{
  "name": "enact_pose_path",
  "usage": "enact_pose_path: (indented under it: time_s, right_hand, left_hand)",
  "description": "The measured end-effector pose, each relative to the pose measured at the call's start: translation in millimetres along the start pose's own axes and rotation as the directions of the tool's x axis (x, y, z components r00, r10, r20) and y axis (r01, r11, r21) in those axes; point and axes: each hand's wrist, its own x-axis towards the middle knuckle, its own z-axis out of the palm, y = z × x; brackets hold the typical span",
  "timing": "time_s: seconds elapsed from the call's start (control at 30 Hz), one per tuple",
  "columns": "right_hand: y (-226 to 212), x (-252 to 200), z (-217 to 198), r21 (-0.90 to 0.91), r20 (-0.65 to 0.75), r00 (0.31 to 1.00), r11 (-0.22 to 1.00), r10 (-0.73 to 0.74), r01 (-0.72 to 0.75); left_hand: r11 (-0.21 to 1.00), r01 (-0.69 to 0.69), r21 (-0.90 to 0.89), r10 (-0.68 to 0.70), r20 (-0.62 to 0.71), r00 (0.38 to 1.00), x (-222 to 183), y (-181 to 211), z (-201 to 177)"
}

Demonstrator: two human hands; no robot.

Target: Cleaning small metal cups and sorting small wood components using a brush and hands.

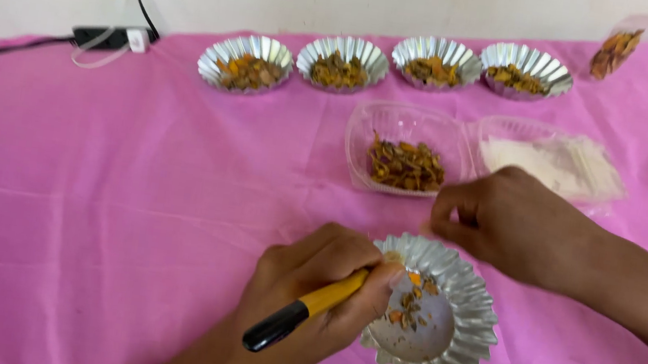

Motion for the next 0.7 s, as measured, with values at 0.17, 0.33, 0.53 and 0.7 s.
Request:
enact_pose_path:
  time_s: [0.17, 0.33, 0.53, 0.7]
  right_hand:
    - [-5, -24, 37, -0.292, 0.371, 0.927, 0.94, -0.057, 0.174]
    - [-3, -18, 62, -0.397, 0.376, 0.925, 0.891, -0.063, 0.222]
    - [0, -14, 74, -0.413, 0.397, 0.915, 0.878, -0.067, 0.243]
    - [7, -19, 73, -0.352, 0.23, 0.955, 0.898, -0.19, 0.263]
  left_hand:
    - [1.0, -0.009, -0.013, 0.009, -0.004, 1.0, -3, 0, 5]
    - [0.997, -0.067, -0.024, 0.067, 0.024, 0.997, -5, -5, 6]
    - [0.999, 0.006, -0.039, -0.005, 0.027, 1.0, -10, -8, 11]
    - [0.999, -0.019, -0.04, 0.021, 0.029, 0.999, -9, -12, 12]
